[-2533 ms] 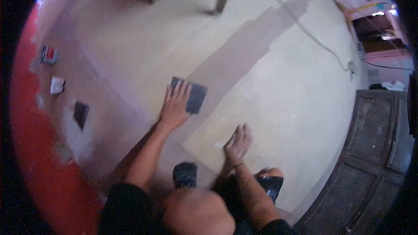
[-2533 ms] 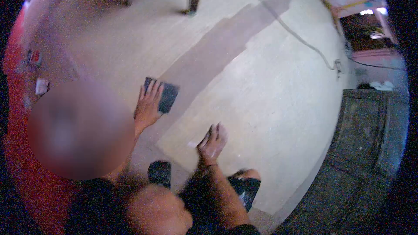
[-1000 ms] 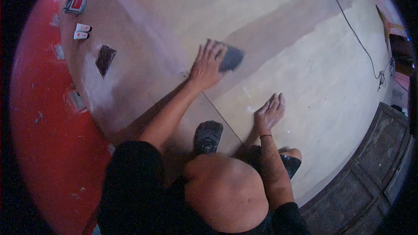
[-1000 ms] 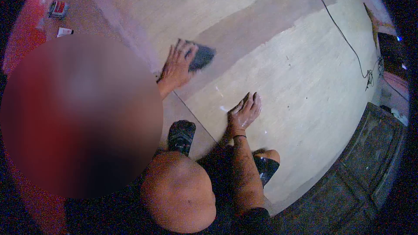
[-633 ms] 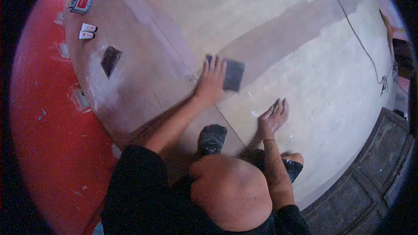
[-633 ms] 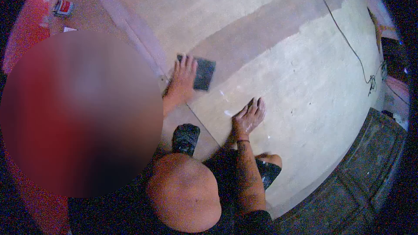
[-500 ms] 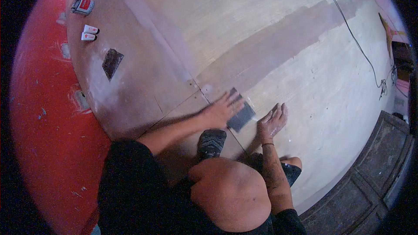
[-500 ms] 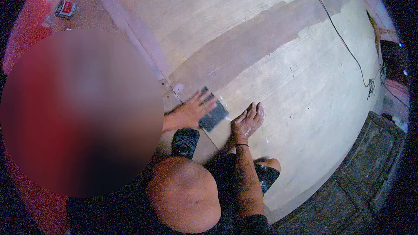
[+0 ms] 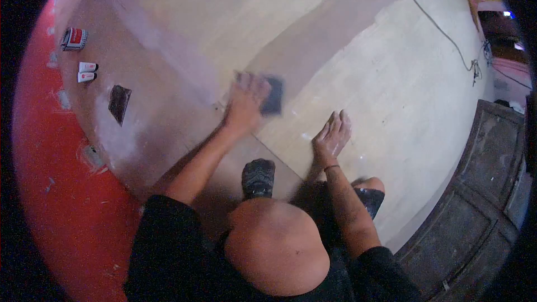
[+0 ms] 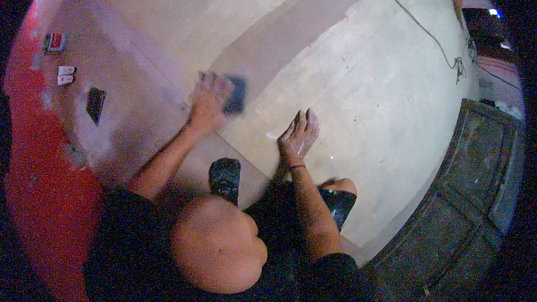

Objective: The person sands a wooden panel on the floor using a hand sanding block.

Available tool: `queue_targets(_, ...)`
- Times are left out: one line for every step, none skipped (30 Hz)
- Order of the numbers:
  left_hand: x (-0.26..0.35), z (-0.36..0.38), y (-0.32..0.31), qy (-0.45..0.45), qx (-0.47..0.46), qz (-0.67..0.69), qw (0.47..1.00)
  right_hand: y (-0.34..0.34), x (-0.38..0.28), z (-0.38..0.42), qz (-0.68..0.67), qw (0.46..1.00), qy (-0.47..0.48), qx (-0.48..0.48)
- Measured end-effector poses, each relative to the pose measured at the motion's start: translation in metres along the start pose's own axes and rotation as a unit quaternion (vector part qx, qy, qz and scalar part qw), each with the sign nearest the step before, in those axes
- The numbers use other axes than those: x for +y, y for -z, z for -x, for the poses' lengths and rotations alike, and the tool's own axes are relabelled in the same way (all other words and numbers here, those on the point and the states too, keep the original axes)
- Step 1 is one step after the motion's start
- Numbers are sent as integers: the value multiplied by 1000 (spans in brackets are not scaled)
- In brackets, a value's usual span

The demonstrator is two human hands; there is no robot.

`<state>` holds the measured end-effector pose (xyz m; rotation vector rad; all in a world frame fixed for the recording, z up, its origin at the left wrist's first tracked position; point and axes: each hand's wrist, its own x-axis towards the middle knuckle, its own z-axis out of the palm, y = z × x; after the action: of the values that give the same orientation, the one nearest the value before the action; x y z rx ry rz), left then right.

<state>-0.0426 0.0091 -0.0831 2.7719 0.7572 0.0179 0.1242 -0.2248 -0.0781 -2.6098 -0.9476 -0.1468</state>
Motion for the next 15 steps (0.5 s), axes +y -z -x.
queue_targets(20,20,-13,-152,-62,36,986,1,0,1,6,1000,-2,-5)
queue_targets(31,32,-20,-301,-129,70,942,1,0,5,12,1000,-9,-16)
queue_targets(31,27,-12,-326,-180,146,916,-2,2,5,6,1000,-5,-8)
queue_targets(20,10,1,-329,-185,146,915,-4,3,4,5,1000,-10,-9)
queue_targets(5,-17,15,-228,-132,97,960,-5,4,3,-6,1000,-11,-16)
queue_targets(-5,-35,18,-126,-76,47,988,-3,7,8,-15,1000,-12,-21)
queue_targets(-11,-39,7,-43,17,38,998,-1,8,12,-13,1000,-18,-20)
queue_targets(-1,-34,2,-46,20,37,998,-1,6,11,-9,1000,-18,-20)
queue_targets(21,-18,-2,-138,-61,-14,988,-2,5,7,-6,1000,-15,-19)
queue_targets(38,-1,-2,-229,-141,-66,961,-1,4,4,-6,1000,-14,-15)
queue_targets(41,17,17,-289,-197,80,933,0,1,4,-4,1000,-15,-10)
queue_targets(33,10,15,-288,-197,79,934,0,2,5,-5,1000,-15,-7)
queue_targets(17,-8,12,-257,-176,57,949,-2,1,3,-5,1000,-16,-7)
queue_targets(2,-25,8,-226,-155,36,961,-4,2,4,-1,1000,-11,1)
queue_targets(-9,-42,18,-136,-75,36,987,-5,3,6,3,1000,-5,9)
